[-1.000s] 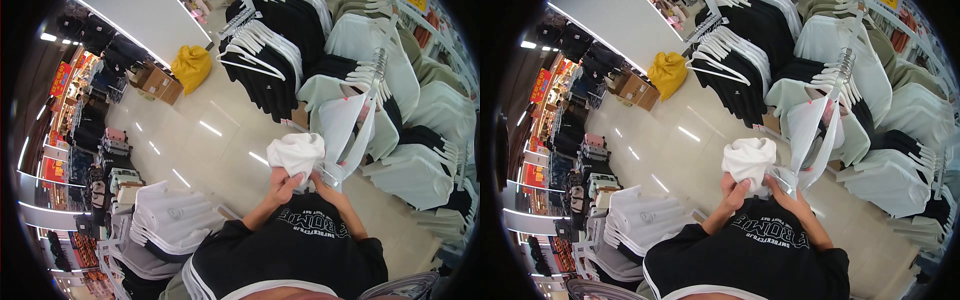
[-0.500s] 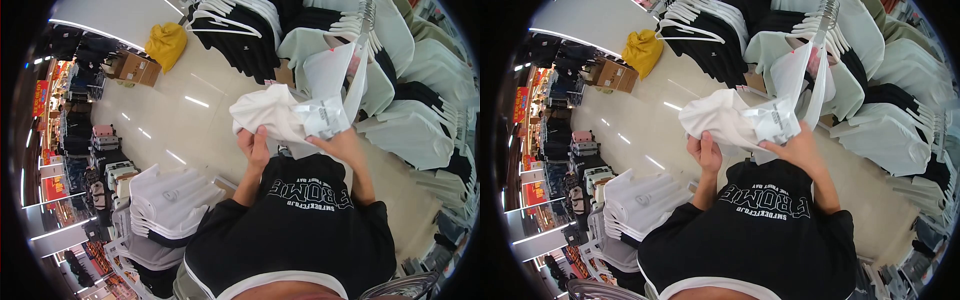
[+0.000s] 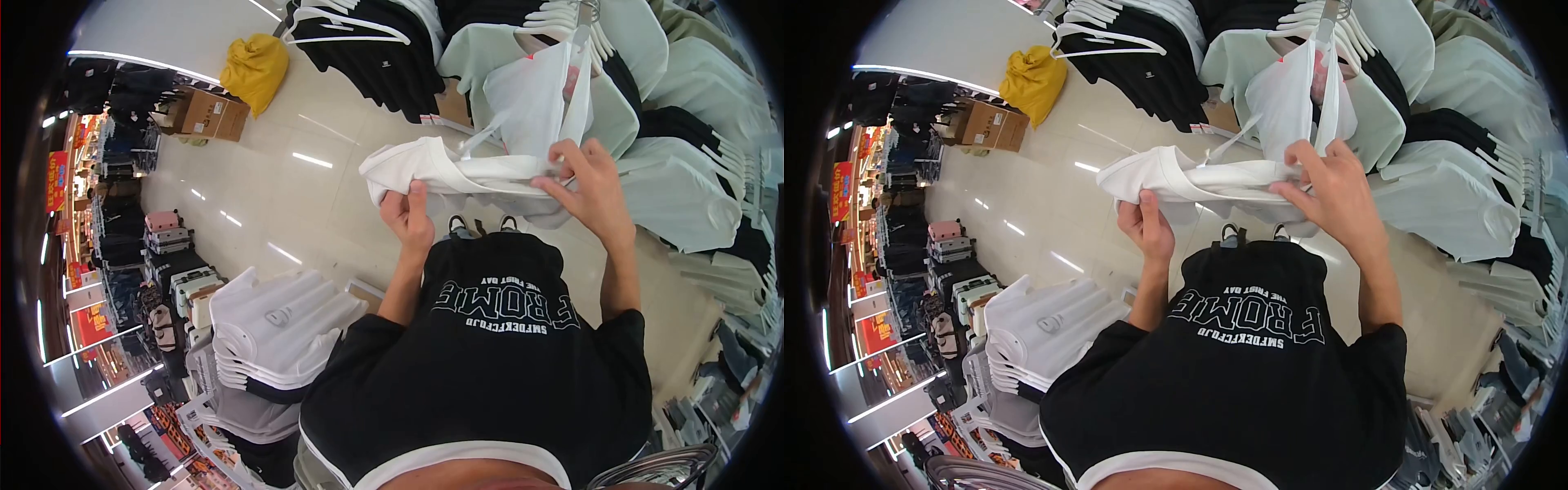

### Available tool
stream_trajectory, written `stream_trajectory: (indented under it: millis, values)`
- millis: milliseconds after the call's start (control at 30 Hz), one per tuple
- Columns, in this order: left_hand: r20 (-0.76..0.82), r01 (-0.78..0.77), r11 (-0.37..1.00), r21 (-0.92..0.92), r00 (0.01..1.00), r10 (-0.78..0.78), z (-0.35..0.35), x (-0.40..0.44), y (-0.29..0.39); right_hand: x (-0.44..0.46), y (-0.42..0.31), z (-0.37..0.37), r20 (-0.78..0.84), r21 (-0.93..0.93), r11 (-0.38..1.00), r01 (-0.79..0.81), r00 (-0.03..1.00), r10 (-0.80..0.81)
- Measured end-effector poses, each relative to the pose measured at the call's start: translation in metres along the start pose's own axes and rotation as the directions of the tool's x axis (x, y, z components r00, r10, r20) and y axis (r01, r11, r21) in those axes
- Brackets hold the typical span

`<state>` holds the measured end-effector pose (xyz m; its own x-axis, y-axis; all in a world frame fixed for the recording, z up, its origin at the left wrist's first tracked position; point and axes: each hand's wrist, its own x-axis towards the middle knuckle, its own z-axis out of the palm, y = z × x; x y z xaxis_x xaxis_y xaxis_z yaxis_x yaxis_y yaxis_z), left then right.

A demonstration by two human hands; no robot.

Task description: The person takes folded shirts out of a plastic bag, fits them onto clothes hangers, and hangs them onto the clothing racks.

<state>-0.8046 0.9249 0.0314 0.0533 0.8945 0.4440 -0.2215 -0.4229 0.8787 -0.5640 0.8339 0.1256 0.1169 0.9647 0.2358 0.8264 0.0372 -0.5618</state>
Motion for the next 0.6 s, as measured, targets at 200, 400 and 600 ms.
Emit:
stream_trajectory:
  millis: [200,400,600]
  values:
    - [0.119,0.062,0.994,-0.089,0.992,-0.051,-0.007,-0.008,0.008,0.01,0.037,0.06,0.623,0.455,0.818,-0.352,0.782,-0.01]
    - [0.304,-0.044,0.999,-0.03,0.951,0.051,0.01,-0.014,0.035,-0.005,0.037,0.165,0.683,0.671,0.494,-0.553,0.72,-0.121]
    - [0.315,0.013,1.0,-0.023,0.949,-0.005,-0.014,-0.02,0.024,0.008,-0.001,0.141,0.38,0.924,0.057,-0.378,0.925,-0.027]
